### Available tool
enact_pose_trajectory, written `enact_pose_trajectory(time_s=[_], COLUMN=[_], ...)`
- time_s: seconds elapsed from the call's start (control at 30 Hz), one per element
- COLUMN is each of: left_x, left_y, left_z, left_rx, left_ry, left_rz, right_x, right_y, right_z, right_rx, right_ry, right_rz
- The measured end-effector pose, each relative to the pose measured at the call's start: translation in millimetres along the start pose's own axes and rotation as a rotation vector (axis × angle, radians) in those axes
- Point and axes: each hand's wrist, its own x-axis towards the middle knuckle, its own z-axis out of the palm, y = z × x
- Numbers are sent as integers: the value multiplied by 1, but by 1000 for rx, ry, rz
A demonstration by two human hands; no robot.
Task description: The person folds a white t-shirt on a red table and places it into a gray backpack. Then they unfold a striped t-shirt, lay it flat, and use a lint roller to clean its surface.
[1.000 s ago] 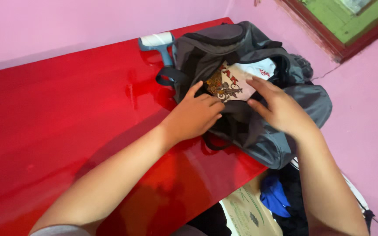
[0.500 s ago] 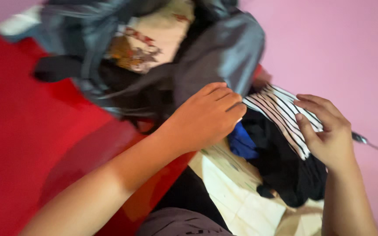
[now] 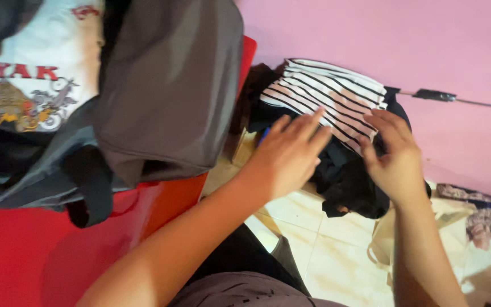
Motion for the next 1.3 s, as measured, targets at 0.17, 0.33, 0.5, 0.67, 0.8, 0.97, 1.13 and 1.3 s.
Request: enact_pose_trajectory(time_s=[0.17, 0.33, 0.5, 0.67, 0.8, 0.97, 1.13, 1.3], left_x=[2, -8, -8, -3, -10, -45, -95, -162], left_y=[-31, -47, -43, -13, 25, 51, 66, 72], left_z=[38, 53, 44, 18, -6, -50, -102, -162], left_rx=[4, 16, -73, -342, -458, -558, -545, -274], left_ry=[-310, -473, -253, -22, 177, 353, 407, 583], left_rz=[-238, -280, -191, -20, 15, -75, -200, -117], right_x=[-9, -10, -2, 3, 5, 8, 22, 42], right_y=[11, 23, 23, -13, -56, -112, -164, -224], right_z=[28, 45, 38, 24, 11, -10, -31, -31], right_rx=[-104, -215, -138, 637, 904, 1076, 984, 946], right_ry=[-2, 32, 162, 397, 284, 168, -6, -157], right_rz=[-12, -3, 7, 458, 140, -58, -243, -465])
